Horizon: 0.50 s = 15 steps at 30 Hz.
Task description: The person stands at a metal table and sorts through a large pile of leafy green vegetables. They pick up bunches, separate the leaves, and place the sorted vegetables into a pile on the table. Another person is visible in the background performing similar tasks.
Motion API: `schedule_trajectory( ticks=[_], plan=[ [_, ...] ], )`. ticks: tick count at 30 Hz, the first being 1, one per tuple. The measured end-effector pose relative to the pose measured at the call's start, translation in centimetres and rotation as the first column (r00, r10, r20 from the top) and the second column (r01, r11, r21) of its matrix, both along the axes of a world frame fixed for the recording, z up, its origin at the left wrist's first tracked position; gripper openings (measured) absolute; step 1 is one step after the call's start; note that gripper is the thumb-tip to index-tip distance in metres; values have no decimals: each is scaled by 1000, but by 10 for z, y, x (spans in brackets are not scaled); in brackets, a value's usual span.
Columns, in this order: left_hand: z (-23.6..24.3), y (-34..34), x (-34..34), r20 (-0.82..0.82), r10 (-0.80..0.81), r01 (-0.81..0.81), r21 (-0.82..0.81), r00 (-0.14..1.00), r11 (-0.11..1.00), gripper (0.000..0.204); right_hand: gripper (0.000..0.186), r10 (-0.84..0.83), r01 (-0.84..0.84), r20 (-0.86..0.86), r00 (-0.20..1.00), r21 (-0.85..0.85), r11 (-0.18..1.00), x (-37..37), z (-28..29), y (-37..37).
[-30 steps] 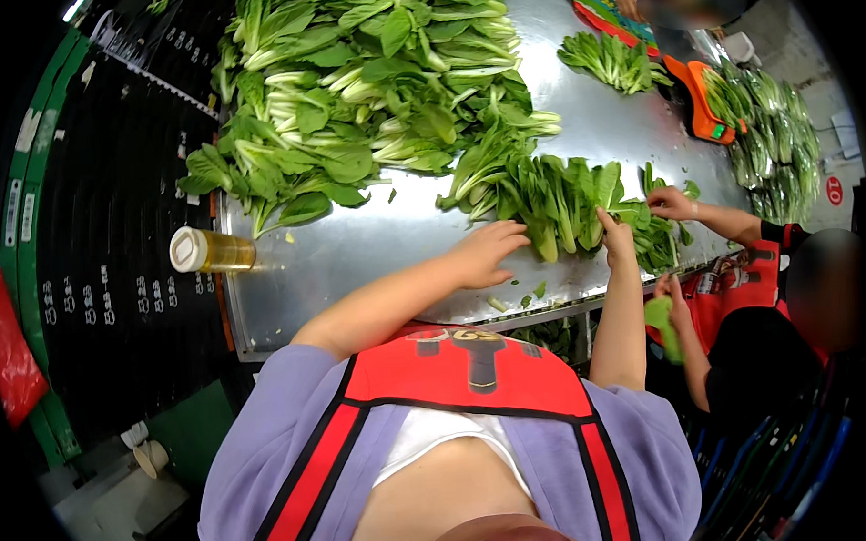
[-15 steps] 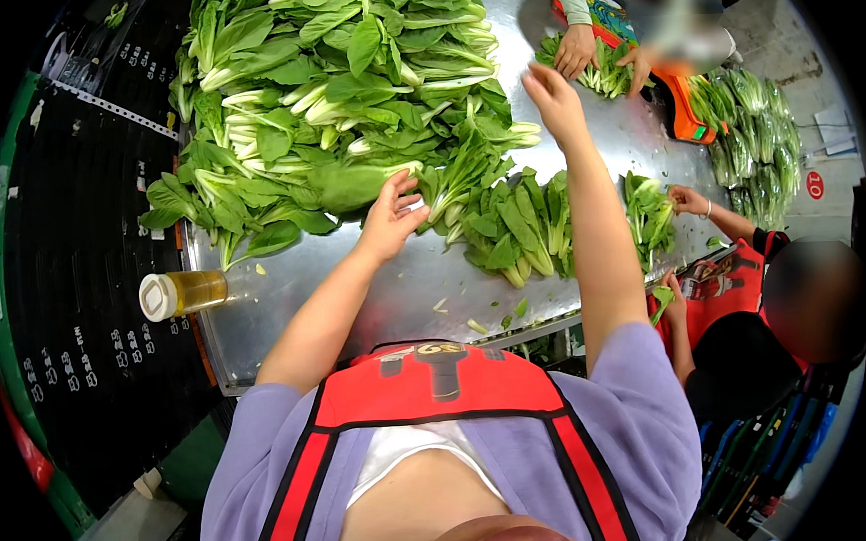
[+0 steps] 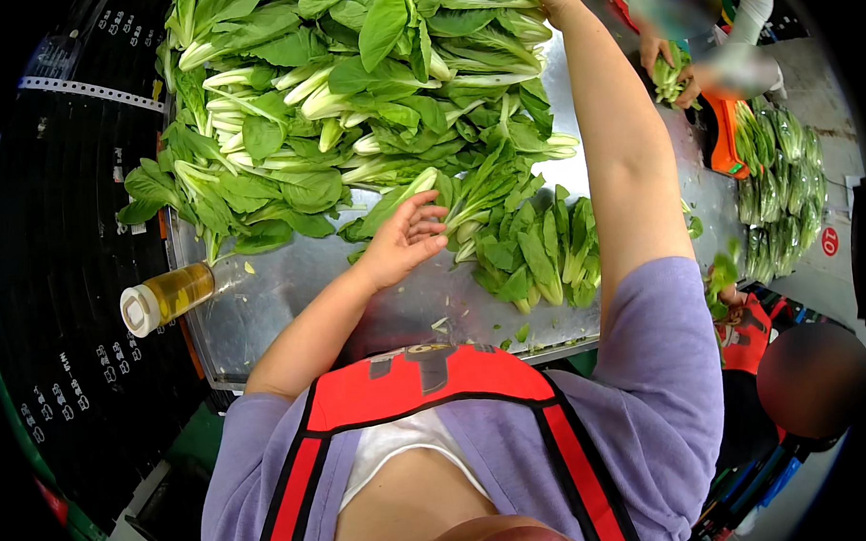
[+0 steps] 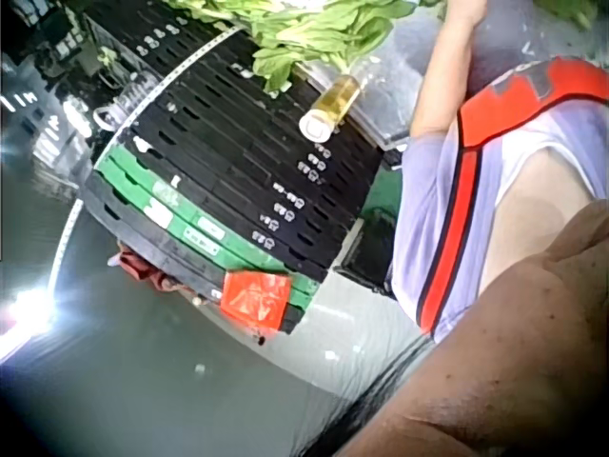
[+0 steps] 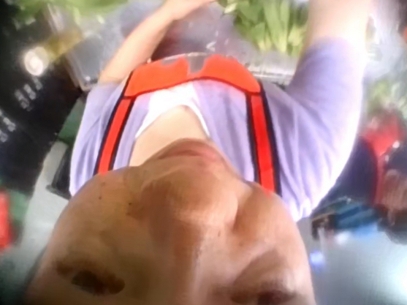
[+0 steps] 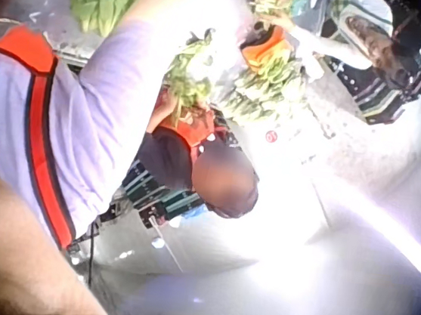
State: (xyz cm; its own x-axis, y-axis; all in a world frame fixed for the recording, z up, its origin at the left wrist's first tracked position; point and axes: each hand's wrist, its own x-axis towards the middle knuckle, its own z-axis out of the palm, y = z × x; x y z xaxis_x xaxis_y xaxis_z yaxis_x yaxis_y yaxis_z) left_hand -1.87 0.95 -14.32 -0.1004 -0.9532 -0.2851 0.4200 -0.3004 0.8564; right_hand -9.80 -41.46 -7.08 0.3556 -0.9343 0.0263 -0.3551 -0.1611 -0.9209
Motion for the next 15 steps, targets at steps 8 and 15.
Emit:
schedule_trajectory(
  ticks=[8, 15],
  plan=[
    [22, -25, -16, -19, 79, -79, -37, 997, 996, 71, 59, 222, -224, 38, 974, 261, 939, -34, -6, 27],
    [29, -75, -26, -67, 227, -232, -62, 971, 971, 72, 49, 261, -220, 176, 949, -226, 949, -46, 0, 93]
  ],
)
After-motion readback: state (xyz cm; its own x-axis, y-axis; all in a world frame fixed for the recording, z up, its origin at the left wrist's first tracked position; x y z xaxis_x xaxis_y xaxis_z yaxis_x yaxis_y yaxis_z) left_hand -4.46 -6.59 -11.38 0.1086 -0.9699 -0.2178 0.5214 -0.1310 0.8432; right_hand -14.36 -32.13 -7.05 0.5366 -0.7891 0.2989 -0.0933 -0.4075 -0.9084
